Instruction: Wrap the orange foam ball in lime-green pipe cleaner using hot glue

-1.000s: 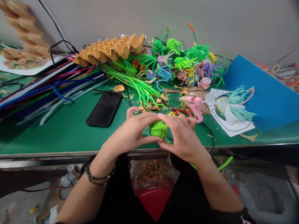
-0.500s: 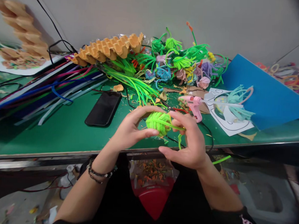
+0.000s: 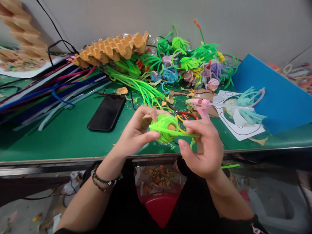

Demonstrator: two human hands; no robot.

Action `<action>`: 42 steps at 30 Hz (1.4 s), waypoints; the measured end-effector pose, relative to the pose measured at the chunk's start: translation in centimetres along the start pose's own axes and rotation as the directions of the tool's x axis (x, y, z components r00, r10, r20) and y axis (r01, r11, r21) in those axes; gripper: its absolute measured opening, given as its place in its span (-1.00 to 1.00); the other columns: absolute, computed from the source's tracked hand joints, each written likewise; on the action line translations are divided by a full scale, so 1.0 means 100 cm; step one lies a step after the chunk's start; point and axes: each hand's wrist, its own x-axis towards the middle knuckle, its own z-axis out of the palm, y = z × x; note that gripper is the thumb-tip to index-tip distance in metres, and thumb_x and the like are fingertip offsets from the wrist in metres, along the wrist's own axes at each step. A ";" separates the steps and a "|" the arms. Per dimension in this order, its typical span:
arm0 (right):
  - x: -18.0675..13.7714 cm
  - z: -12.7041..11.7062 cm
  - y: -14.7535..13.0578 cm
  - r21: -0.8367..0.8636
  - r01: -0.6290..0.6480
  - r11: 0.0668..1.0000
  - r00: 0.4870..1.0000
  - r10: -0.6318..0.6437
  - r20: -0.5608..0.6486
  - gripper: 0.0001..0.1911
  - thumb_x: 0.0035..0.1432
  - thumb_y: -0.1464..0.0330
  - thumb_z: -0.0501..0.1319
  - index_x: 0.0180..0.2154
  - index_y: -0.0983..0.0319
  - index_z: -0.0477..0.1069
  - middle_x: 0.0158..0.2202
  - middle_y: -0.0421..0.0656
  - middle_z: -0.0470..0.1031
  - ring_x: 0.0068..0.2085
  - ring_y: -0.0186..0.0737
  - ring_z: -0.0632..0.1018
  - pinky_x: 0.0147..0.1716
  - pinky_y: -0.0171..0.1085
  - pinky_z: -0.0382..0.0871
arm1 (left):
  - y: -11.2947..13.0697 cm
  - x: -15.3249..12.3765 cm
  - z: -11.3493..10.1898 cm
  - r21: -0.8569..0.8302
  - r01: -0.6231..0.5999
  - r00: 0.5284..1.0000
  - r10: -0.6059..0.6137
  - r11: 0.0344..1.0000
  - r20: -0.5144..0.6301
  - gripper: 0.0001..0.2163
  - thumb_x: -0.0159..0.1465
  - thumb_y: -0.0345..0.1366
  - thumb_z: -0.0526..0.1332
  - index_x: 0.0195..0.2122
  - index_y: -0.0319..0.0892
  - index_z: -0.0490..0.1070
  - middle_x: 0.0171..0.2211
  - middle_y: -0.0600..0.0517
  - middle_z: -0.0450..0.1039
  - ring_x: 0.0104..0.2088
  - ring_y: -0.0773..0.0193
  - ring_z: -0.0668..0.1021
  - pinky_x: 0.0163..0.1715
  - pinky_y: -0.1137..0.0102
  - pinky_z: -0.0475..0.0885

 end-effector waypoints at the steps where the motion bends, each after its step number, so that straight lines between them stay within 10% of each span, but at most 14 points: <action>1: 0.000 0.000 0.000 -0.004 -0.015 1.000 1.000 0.015 0.011 -0.58 0.14 0.37 0.19 0.05 0.14 0.24 -0.22 -0.20 0.49 -0.26 -0.23 0.49 -0.28 -0.13 0.34 | 0.000 0.000 0.000 -0.026 -0.003 1.000 0.003 1.000 0.007 -0.82 0.25 -0.22 0.24 -0.20 -0.07 0.24 -0.15 0.03 0.48 -0.19 0.34 0.56 -0.26 0.46 0.47; 15: -0.002 0.008 -0.006 -0.076 -0.067 0.995 0.990 0.076 0.121 -0.34 0.18 -0.03 0.08 0.19 0.17 0.12 -0.06 -0.11 0.48 -0.21 -0.17 0.46 -0.20 -0.12 0.38 | 0.001 -0.004 0.012 -0.129 0.038 0.991 -0.054 0.991 -0.120 -0.75 0.22 -0.08 0.24 -0.27 -0.04 0.19 -0.45 0.17 0.39 -0.55 0.47 0.42 -0.55 0.57 0.34; 26: -0.006 0.018 -0.013 -0.104 -0.169 0.980 0.983 0.159 -0.094 -0.42 0.15 0.08 0.19 0.16 0.11 0.19 -0.04 -0.09 0.50 -0.16 -0.10 0.52 -0.18 -0.07 0.43 | -0.001 -0.007 0.040 -0.144 0.190 0.921 -0.227 0.971 -0.317 -0.61 0.13 0.09 0.25 -0.29 -0.06 0.14 -0.46 0.15 0.30 -0.51 0.39 0.43 -0.59 0.51 0.33; 35: -0.007 0.016 -0.004 -0.072 -0.161 0.984 0.987 0.159 -0.029 -0.49 0.13 0.17 0.24 0.09 0.15 0.25 -0.08 -0.11 0.50 -0.20 -0.16 0.50 -0.20 -0.11 0.42 | 0.001 -0.011 0.027 0.146 0.129 0.986 -0.112 0.981 -0.121 -0.61 0.33 -0.04 0.01 0.16 0.04 0.12 0.04 -0.01 0.36 -0.02 0.17 0.48 -0.04 0.27 0.41; 42: -0.011 0.015 0.003 -0.219 -0.037 0.975 0.998 0.049 0.049 -0.53 0.21 0.18 0.14 0.11 0.19 0.22 -0.19 -0.10 0.49 -0.31 -0.18 0.44 -0.34 -0.17 0.35 | 0.005 -0.011 0.016 0.564 -0.043 0.997 -0.005 0.825 0.083 -0.23 0.13 -0.08 0.29 0.29 -0.01 -0.10 0.22 -0.14 0.19 0.14 -0.03 0.35 0.13 0.09 0.21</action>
